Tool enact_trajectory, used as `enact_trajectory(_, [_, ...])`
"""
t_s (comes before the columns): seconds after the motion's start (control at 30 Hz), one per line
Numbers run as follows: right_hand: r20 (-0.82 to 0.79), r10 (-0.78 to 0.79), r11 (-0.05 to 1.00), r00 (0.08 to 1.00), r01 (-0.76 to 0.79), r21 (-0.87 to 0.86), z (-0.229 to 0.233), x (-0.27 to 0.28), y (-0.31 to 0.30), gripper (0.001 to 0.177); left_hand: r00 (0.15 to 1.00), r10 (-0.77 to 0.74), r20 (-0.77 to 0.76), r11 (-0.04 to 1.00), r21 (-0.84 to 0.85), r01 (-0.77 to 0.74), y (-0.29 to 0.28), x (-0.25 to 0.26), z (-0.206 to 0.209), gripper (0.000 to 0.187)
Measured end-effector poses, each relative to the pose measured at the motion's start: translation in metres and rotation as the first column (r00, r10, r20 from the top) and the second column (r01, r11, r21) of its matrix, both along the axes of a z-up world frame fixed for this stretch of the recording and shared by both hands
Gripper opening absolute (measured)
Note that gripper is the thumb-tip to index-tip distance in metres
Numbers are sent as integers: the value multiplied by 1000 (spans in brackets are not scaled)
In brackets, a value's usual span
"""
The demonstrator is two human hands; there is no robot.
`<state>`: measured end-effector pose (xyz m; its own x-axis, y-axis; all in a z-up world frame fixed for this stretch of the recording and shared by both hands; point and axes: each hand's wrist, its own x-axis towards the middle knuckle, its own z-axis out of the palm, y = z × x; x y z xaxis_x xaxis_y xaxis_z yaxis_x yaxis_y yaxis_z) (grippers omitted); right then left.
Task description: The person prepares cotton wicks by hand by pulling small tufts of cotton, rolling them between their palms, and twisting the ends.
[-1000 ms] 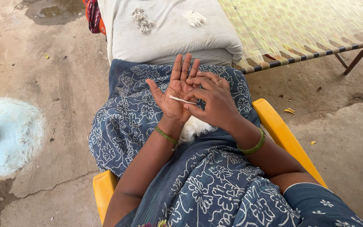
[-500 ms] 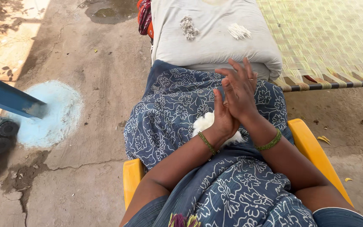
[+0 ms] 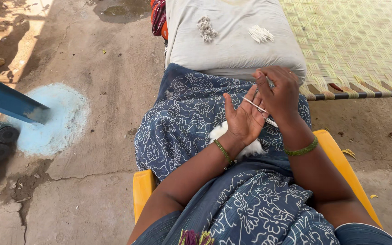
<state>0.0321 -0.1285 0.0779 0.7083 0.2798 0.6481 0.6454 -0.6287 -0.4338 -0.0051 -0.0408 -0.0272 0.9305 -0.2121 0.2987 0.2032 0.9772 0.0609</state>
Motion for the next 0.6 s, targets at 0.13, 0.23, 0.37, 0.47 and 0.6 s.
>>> enact_trajectory(0.13, [-3,39,991,999,-39,-125,9,-28,-13,22,990,98,-102,989,121,-85,16,-1,25,118])
enact_trajectory(0.23, [-6,34,984,999,-34,-175,8,-46,-18,30,987,155,-32,978,145,-149,26,-2,37,118])
enact_trajectory(0.37, [-10,25,985,1000,-27,-171,2,-55,-19,34,990,135,-33,985,115,-131,32,-5,43,118])
enact_trajectory(0.47, [-9,-20,990,1000,19,-141,-4,-52,-16,26,992,125,3,983,136,-124,34,-7,47,120])
enact_trajectory(0.6, [17,-54,992,998,56,-113,-9,-50,-15,12,995,99,32,983,150,-103,32,-10,48,123])
